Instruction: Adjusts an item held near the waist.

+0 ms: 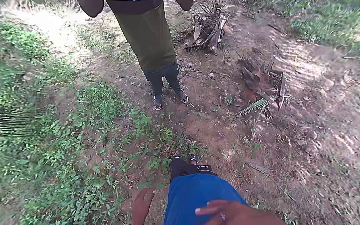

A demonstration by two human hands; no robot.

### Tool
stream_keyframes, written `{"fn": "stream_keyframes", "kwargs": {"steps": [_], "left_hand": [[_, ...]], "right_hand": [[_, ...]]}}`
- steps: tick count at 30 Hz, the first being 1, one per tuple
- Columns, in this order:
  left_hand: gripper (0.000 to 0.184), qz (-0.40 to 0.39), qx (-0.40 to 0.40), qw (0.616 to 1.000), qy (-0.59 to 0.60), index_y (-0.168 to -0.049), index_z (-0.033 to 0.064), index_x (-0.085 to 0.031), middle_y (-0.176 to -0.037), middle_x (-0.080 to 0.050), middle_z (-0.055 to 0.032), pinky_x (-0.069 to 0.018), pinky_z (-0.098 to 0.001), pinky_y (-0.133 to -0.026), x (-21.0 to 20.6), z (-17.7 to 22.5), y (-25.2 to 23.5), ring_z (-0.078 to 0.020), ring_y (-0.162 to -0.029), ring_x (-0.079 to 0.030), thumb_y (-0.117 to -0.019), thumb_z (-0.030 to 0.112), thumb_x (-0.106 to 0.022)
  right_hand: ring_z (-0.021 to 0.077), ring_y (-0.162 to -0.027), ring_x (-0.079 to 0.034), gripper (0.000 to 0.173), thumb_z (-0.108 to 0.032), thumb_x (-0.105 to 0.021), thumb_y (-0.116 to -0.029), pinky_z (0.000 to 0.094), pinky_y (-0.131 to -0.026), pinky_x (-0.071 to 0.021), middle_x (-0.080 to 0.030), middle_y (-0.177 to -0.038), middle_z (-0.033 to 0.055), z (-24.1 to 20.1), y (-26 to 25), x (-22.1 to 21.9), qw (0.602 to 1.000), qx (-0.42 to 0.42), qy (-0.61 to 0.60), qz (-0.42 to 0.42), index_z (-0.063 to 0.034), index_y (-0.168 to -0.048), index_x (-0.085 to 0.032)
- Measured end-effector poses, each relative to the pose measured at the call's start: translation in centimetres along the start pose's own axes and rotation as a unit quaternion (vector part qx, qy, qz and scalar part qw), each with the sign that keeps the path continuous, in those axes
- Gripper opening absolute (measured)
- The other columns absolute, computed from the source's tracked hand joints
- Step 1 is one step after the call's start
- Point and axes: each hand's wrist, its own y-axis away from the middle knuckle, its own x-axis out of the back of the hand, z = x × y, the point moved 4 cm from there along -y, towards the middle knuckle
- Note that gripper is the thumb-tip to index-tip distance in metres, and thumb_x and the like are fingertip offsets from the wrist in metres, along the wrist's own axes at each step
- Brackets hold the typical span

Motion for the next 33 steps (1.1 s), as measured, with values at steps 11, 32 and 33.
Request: {"fn": "stream_keyframes", "kwargs": {"steps": [11, 32, 33], "left_hand": [[0.035, 0.047, 0.080, 0.986, 0.141, -0.130, -0.0035, -0.065, -0.131, -0.064, -0.0286, -0.0431, -0.0616, -0.108, -5.2, -1.2, 1.6, -0.0443, -0.125, -0.060, -0.1056, 0.020, -0.056], [0.046, 0.007, 0.336, 0.897, 0.287, -0.135, -0.0049, -0.060, -0.132, -0.063, -0.0286, -0.0471, -0.0579, -0.107, -16.2, -7.0, 2.5, -0.0418, -0.124, -0.062, -0.1098, 0.031, -0.048], [0.044, 0.008, 0.337, 0.893, 0.297, -0.134, -0.0050, -0.060, -0.131, -0.064, -0.0284, -0.0479, -0.0576, -0.105, -16.7, -6.9, 2.2, -0.0414, -0.122, -0.064, -0.1098, 0.030, -0.048]], "right_hand": [[0.0283, -0.147, -0.044, 0.075, -0.064, -0.032, -0.1042, 0.0437, -0.119, -0.0404, -0.048, -0.157, 0.0131, 4.8, 4.3, 4.9, 0.963, -0.077, -0.232, 0.115, -0.0098, -0.152, -0.049], [0.0319, -0.136, -0.056, 0.049, -0.029, -0.045, -0.1070, 0.0503, -0.114, -0.0423, -0.057, -0.147, 0.0194, 16.4, 10.2, 11.4, 0.831, -0.504, 0.228, 0.067, -0.0035, -0.148, -0.052], [0.0354, -0.137, -0.054, 0.047, -0.029, -0.048, -0.1088, 0.0531, -0.117, -0.0385, -0.056, -0.147, 0.0211, 16.9, 10.2, 10.8, 0.807, -0.536, 0.247, 0.020, -0.0039, -0.148, -0.052]]}}
